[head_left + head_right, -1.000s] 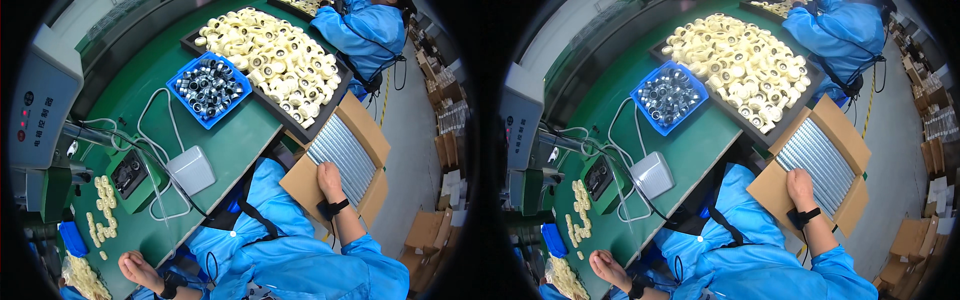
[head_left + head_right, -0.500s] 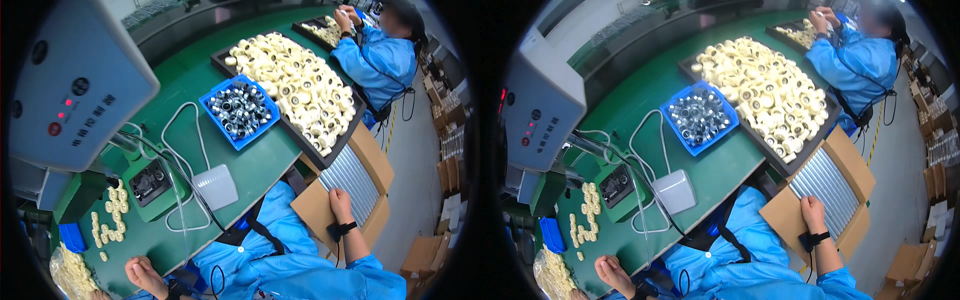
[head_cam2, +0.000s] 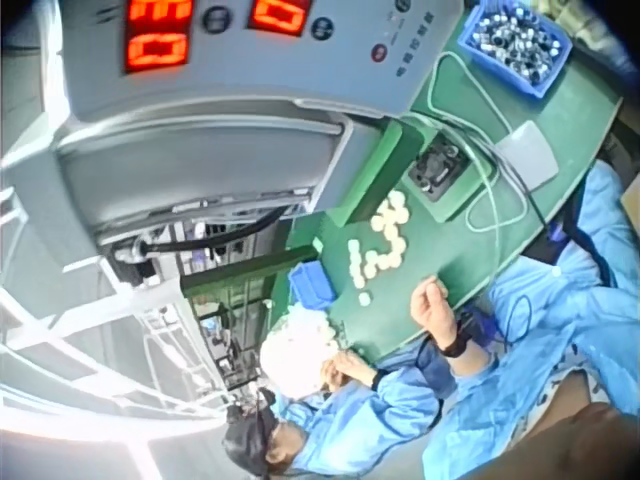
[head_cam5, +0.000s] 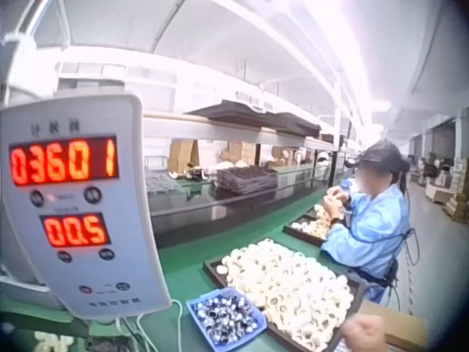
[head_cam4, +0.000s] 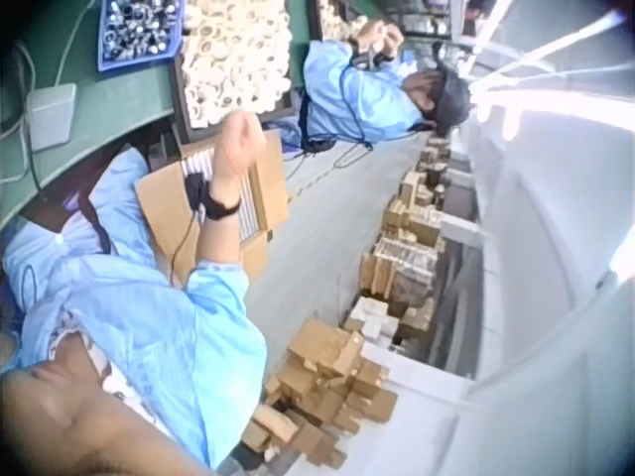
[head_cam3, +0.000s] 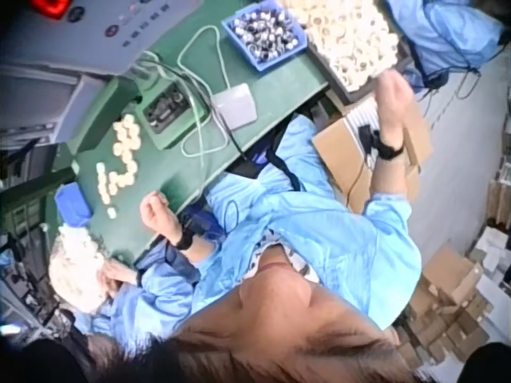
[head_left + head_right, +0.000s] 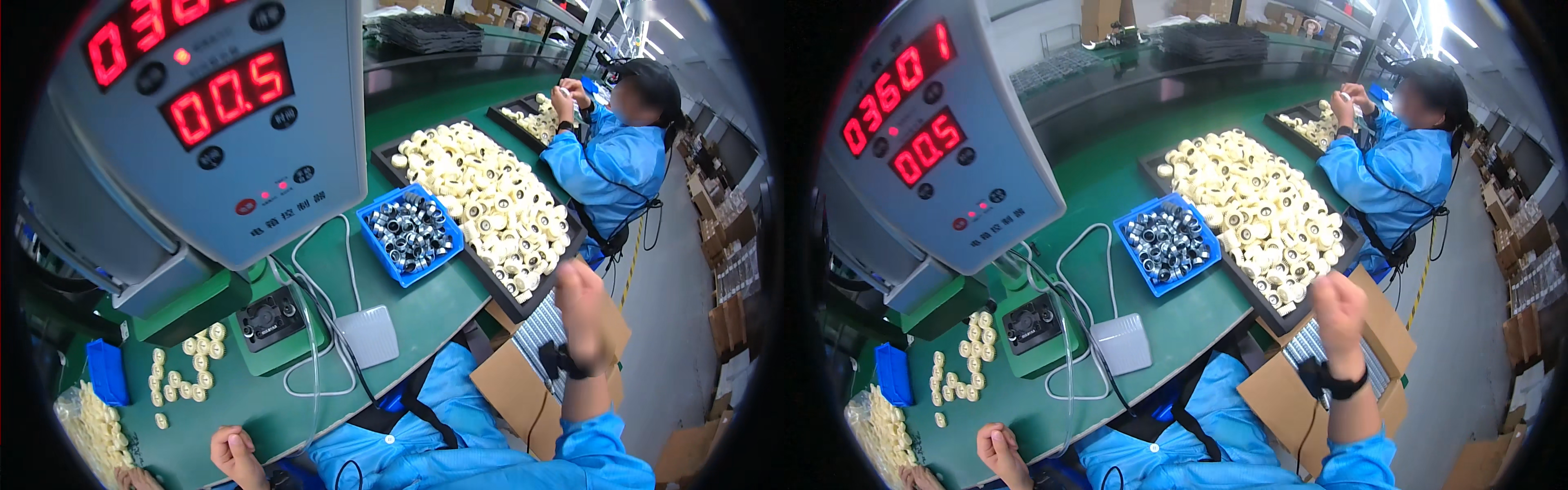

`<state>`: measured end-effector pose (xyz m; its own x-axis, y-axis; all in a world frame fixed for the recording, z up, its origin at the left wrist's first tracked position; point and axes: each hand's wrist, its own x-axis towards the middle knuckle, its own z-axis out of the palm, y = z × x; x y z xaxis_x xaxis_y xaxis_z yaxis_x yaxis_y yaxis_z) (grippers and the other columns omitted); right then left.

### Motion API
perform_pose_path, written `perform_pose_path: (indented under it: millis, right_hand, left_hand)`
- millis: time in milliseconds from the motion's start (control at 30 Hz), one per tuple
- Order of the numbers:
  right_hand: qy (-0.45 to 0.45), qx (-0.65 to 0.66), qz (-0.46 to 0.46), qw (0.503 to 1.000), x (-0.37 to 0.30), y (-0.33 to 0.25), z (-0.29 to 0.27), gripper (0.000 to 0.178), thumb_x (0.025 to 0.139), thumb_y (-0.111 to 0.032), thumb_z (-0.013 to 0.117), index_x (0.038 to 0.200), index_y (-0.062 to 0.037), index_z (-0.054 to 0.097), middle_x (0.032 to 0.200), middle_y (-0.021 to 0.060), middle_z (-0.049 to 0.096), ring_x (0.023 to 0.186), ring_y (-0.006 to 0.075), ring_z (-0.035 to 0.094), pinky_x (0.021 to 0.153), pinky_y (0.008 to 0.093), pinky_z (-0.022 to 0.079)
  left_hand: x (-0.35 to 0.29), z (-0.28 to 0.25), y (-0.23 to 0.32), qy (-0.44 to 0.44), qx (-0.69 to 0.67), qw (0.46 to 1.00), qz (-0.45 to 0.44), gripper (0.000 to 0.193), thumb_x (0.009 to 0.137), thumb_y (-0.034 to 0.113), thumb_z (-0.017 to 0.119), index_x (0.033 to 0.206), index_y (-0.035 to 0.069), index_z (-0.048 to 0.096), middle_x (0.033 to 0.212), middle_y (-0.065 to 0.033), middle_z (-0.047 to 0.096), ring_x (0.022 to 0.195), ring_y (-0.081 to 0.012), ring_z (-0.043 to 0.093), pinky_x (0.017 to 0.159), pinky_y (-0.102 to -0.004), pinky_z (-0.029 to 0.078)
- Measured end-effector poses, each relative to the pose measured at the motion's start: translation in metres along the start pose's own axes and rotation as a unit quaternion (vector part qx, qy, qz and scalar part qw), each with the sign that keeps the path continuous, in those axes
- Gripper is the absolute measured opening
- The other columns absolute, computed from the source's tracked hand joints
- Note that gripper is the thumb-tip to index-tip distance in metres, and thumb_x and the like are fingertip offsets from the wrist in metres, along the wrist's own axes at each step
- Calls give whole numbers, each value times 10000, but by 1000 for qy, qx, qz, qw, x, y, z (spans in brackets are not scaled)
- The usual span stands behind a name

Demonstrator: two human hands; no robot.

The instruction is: Assembling small plastic components and using a counting machine.

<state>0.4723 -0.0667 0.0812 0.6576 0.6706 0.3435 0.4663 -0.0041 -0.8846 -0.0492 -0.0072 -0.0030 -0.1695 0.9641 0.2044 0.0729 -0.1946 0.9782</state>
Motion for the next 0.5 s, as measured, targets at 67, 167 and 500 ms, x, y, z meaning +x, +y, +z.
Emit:
perform_pose_path:
  millis: [67,167,500]
  right_hand:
    - [-37,-80,-226,970,34,-28,63,279,882,-109,644,650,-6,528,568,80,468,513,180,459,491,326,371]
    - [-96,-113,-389,909,66,-61,162,239,803,-166,690,648,-53,547,623,98,516,561,294,545,521,393,450]
    - [-275,-187,-450,829,97,-28,222,148,807,-151,635,900,-54,574,949,138,552,906,335,539,791,433,438]
  left_hand:
    - [1,-1,-1,-5,6,1000,10,115,978,72,579,1015,-22,634,752,-58,584,647,-114,504,601,-240,411]
    - [-2,-4,4,8,22,1000,-8,122,982,70,577,1017,-28,642,744,-43,584,644,-99,502,598,-231,406]
    - [-2,-5,1,-3,-9,1000,-25,129,987,71,579,1032,-31,643,723,-15,554,629,-82,475,581,-217,377]
